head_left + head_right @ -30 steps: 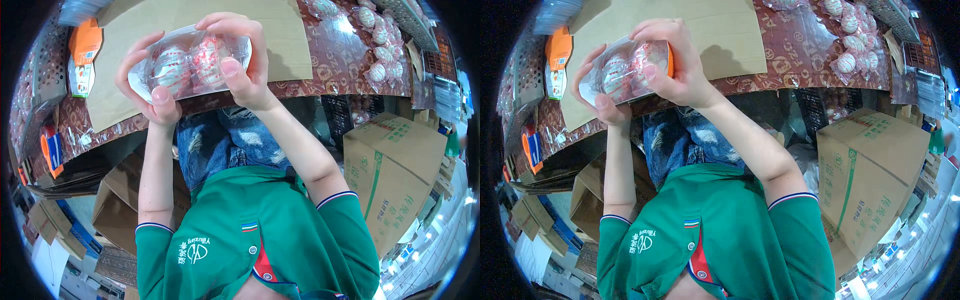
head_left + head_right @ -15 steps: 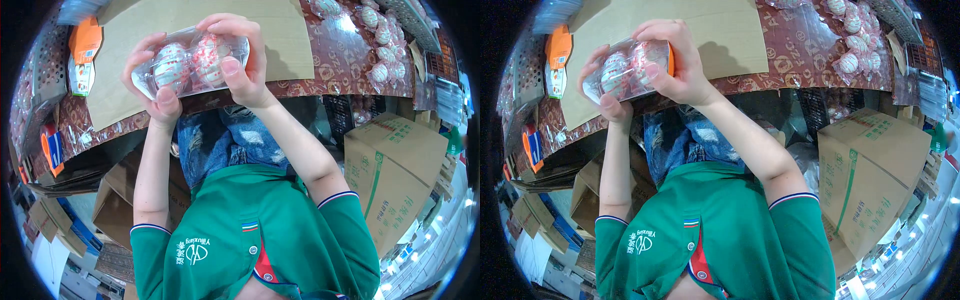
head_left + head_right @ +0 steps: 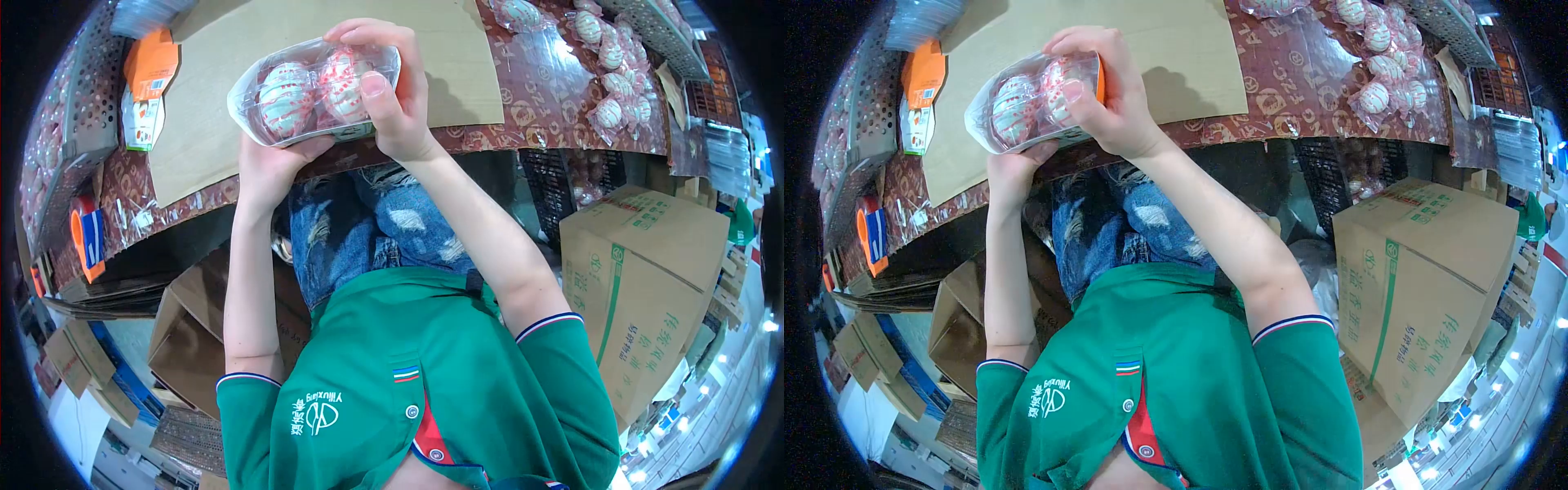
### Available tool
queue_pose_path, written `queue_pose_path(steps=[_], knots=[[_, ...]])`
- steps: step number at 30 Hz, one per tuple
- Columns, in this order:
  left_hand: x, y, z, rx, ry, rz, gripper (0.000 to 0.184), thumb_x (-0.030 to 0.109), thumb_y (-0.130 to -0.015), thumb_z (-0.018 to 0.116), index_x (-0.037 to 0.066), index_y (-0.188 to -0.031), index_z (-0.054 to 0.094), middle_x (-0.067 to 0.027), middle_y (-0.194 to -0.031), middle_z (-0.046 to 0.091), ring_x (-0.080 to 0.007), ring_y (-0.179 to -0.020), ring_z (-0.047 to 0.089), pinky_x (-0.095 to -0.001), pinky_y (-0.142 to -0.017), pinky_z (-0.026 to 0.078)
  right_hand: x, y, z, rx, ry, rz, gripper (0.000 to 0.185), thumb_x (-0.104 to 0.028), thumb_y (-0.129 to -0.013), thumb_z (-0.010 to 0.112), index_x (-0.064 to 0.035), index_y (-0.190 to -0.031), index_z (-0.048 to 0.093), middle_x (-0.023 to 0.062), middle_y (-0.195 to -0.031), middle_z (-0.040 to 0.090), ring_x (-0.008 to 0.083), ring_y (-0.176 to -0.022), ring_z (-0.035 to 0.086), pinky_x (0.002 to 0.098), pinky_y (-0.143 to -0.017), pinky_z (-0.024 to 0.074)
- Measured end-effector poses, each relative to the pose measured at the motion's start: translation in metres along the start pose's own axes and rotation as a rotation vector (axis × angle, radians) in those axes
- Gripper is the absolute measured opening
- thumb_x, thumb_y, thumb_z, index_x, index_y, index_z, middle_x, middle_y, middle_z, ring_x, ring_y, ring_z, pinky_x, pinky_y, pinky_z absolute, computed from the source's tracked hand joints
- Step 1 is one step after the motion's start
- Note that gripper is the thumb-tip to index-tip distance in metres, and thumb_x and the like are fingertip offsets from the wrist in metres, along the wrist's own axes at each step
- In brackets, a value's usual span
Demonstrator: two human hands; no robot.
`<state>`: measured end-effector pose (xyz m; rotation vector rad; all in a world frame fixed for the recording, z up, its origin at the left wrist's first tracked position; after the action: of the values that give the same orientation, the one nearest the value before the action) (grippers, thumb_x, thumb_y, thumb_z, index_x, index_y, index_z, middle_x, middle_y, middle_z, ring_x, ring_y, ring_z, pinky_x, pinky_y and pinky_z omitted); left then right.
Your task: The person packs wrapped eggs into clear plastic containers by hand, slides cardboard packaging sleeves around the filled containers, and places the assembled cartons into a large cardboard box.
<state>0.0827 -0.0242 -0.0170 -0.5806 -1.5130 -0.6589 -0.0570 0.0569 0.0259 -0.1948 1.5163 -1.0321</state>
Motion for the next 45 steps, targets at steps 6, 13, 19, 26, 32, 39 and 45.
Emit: queue_pose_path(steps=[6, 13, 19, 26, 32, 39, 45], knots=[[-0.001, 0.000, -0.001, -0.026, 0.067, 0.000, 0.076, -0.001, -0.063, 0.086, 0.001, -0.129, 0.049, -0.0067, -0.121, 0.062, -0.0190, -0.110, 0.060, -0.0347, -0.097, 0.049, -0.002, 0.001, 0.000, 0.014, -0.010, 0.002, 0.037, -0.028, -0.094, 0.051, -0.0002, -0.119, 0.048, 0.0197, -0.120, 0.055, 0.0238, -0.108, 0.057, 0.0363, -0.095, 0.0461], [-0.011, 0.002, -0.015, 0.057, 0.168, 0.066, 0.078, 0.007, -0.064, 0.086, 0.001, -0.133, 0.050, -0.0060, -0.126, 0.061, -0.0188, -0.116, 0.058, -0.0360, -0.102, 0.045, 0.000, -0.001, -0.001, 0.020, -0.018, 0.027, 0.036, -0.026, -0.094, 0.050, 0.0002, -0.119, 0.048, 0.0196, -0.120, 0.055, 0.0235, -0.109, 0.056, 0.0361, -0.096, 0.0454], [-0.008, 0.000, -0.014, 0.036, 0.169, 0.083, 0.078, 0.005, -0.064, 0.085, 0.001, -0.133, 0.050, -0.0064, -0.125, 0.061, -0.0195, -0.117, 0.058, -0.0362, -0.103, 0.045, 0.000, -0.001, -0.001, -0.003, -0.013, 0.030, 0.036, -0.026, -0.094, 0.050, -0.0004, -0.119, 0.048, 0.0187, -0.121, 0.055, 0.0229, -0.110, 0.056, 0.0360, -0.096, 0.0453], [0.004, 0.000, -0.002, -0.028, 0.216, 0.120, 0.086, 0.001, -0.067, 0.083, 0.003, -0.138, 0.035, -0.0090, -0.130, 0.050, -0.0209, -0.121, 0.052, -0.0360, -0.103, 0.044, 0.002, -0.004, 0.002, 0.015, -0.087, 0.111, 0.033, -0.023, -0.095, 0.046, -0.0017, -0.120, 0.047, 0.0174, -0.121, 0.056, 0.0219, -0.111, 0.056, 0.0359, -0.097, 0.0456], [0.004, 0.028, -0.029, 0.166, 0.311, 0.077, 0.072, 0.006, -0.068, 0.086, 0.003, -0.124, 0.040, -0.0082, -0.118, 0.056, -0.0179, -0.109, 0.059, -0.0329, -0.096, 0.048, 0.004, -0.011, 0.034, -0.020, -0.402, 0.511, 0.035, -0.032, -0.103, 0.044, -0.0044, -0.123, 0.048, 0.0146, -0.125, 0.058, 0.0194, -0.107, 0.059, 0.0341, -0.096, 0.0472], [0.063, 0.226, -0.266, 0.797, 0.217, 0.419, 0.072, 0.010, -0.076, 0.076, 0.000, -0.137, 0.040, -0.0081, -0.118, 0.060, -0.0195, -0.110, 0.060, -0.0345, -0.095, 0.049, 0.040, 0.016, 0.140, -0.499, -0.062, 0.713, 0.029, -0.024, -0.097, 0.057, -0.0043, -0.117, 0.060, 0.0069, -0.120, 0.064, 0.0158, -0.102, 0.060, 0.0309, -0.093, 0.0456], [0.050, 0.474, -0.357, 1.459, -0.849, -0.434, 0.072, 0.027, -0.069, 0.088, -0.005, -0.119, 0.047, -0.0122, -0.114, 0.059, -0.0182, -0.100, 0.059, -0.0307, -0.085, 0.048, 0.049, 0.044, 0.170, -0.844, 0.441, 0.392, 0.008, -0.006, -0.089, 0.063, -0.0024, -0.096, 0.068, 0.0111, -0.116, 0.063, 0.0215, -0.108, 0.058, 0.0319, -0.094, 0.0439]])
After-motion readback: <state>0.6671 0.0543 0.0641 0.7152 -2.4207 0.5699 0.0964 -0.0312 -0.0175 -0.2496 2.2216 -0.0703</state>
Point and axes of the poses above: each hand's wrist, its own y-axis away from the middle knuckle, its own z-axis out of the palm, x = y × z, the point moved 8 cm from there along -y, towards the middle knuckle
